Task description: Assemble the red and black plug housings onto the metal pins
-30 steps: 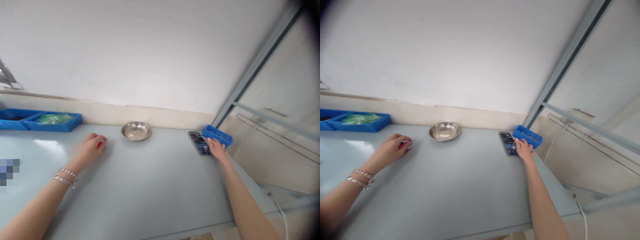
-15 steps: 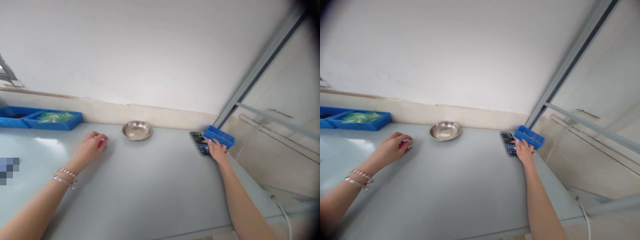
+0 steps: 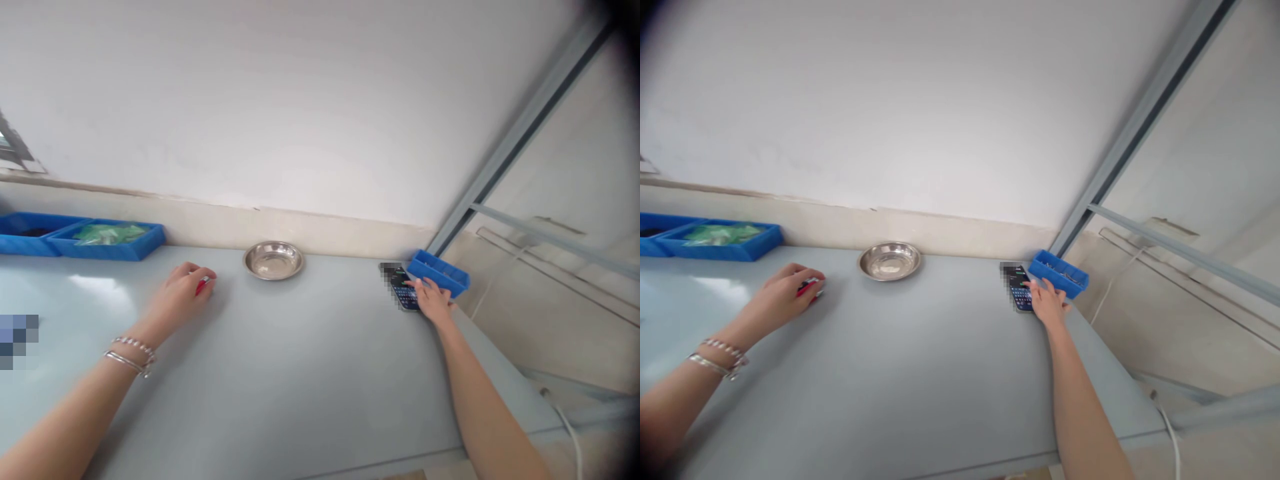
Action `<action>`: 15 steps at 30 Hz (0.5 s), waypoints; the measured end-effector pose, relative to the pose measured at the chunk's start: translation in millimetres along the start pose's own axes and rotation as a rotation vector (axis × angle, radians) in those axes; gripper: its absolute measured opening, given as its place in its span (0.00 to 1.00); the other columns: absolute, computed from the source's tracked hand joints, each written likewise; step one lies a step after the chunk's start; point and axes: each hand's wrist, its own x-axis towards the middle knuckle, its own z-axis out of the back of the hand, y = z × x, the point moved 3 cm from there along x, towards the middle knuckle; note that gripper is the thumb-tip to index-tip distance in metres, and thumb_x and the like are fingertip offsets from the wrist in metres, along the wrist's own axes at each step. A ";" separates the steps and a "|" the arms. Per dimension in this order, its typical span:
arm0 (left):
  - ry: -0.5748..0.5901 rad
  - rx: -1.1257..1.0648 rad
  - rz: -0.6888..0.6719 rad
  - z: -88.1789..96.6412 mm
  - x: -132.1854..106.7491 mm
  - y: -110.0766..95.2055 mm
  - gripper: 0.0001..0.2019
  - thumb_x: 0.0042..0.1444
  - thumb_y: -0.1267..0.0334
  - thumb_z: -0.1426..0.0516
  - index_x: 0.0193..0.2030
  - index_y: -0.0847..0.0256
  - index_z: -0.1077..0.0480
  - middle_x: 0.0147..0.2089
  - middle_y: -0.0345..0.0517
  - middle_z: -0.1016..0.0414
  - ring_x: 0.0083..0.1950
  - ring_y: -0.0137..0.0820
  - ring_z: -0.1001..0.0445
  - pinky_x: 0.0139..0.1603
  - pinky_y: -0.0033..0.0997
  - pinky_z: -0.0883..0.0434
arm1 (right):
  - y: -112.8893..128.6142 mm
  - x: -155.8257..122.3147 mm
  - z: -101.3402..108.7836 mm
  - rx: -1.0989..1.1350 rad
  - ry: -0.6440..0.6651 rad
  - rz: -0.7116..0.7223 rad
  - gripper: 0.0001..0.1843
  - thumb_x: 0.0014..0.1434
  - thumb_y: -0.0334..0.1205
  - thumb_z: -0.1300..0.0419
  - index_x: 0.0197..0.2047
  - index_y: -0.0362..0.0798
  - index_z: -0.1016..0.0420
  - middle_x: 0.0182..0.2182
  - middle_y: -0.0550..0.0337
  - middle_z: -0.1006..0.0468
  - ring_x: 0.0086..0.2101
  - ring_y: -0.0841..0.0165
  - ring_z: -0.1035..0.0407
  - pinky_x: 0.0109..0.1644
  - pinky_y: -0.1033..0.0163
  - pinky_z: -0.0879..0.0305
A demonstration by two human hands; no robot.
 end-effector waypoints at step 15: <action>-0.011 0.005 -0.007 -0.7 -0.1 0.8 0.20 0.54 0.52 0.58 0.41 0.59 0.32 0.44 0.53 0.35 0.47 0.41 0.32 0.50 0.41 0.35 | 19.8 12.4 -5.5 -0.059 0.031 0.097 0.31 0.60 0.60 0.69 0.54 0.68 0.32 0.61 0.63 0.43 0.56 0.48 0.48 0.52 0.35 0.48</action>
